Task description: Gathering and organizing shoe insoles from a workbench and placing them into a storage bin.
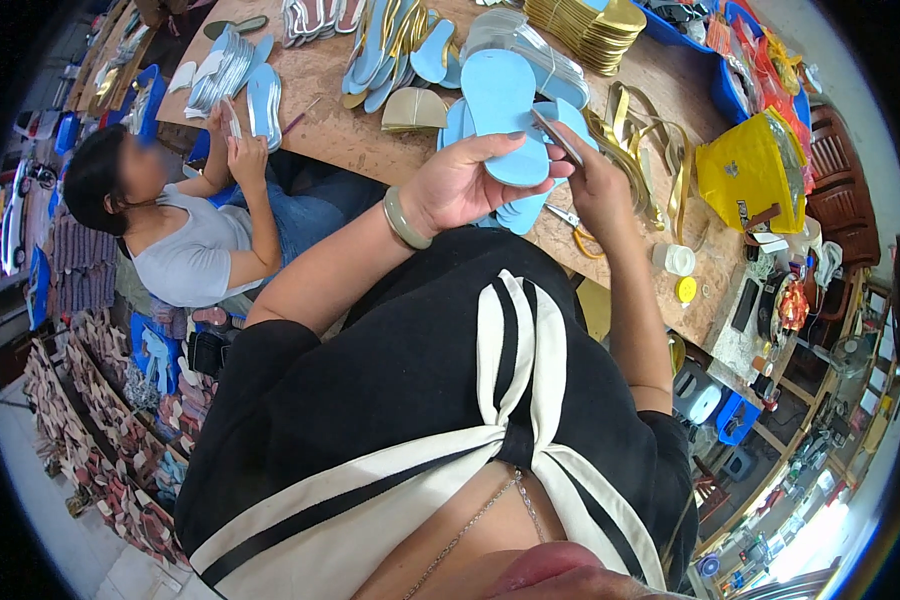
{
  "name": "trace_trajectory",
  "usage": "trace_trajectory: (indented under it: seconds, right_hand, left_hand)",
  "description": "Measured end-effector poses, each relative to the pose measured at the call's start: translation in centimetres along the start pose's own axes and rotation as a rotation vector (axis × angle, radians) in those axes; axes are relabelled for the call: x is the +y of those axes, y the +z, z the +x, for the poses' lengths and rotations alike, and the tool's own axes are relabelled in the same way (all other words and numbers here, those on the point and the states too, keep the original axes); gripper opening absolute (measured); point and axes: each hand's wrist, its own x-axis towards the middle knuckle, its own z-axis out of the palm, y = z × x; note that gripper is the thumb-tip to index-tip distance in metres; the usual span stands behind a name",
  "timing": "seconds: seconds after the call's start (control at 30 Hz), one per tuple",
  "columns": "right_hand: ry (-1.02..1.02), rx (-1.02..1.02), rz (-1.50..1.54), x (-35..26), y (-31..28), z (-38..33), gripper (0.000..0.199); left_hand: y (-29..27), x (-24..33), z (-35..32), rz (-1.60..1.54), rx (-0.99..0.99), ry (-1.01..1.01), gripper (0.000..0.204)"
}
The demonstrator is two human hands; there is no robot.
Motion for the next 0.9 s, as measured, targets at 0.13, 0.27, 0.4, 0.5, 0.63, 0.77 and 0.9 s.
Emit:
trace_trajectory:
  seconds: [0.13, 0.27, 0.4, 0.5, 0.63, 0.77, 0.9]
  right_hand:
    - [0.027, 0.217, 0.189, 0.3, 2.6, -1.1, 0.047]
    - [-0.016, 0.33, 0.426, 0.6, 3.6, -1.3, 0.042]
    - [0.013, 0.372, 0.537, 0.3, 4.3, -1.7, 0.039]
    - [0.088, 0.426, 0.676, 0.2, 5.2, -1.8, 0.034]
    - [0.163, 0.377, 0.676, 0.7, 5.7, -2.3, 0.037]
    - [0.129, 0.373, 0.68, 0.7, 6.2, -2.3, 0.036]
    - [0.147, 0.351, 0.823, 0.8, 6.4, -2.1, 0.036]
  left_hand:
    - [1.9, -0.7, 0.2, -0.066, -0.051, 0.02, 0.041]
    - [2.5, -1.5, 0.7, -0.023, 0.001, 0.077, 0.036]
    - [2.3, -2.8, 0.8, 0.025, 0.124, 0.166, 0.028]
    - [2.5, -3.3, 0.8, -0.026, 0.145, 0.19, 0.03]
    - [2.2, -3.8, 0.6, -0.009, 0.157, 0.216, 0.032]
    - [2.2, -4.2, 0.5, -0.031, 0.114, 0.24, 0.032]
    - [2.0, -4.2, 0.2, -0.031, 0.074, 0.26, 0.032]
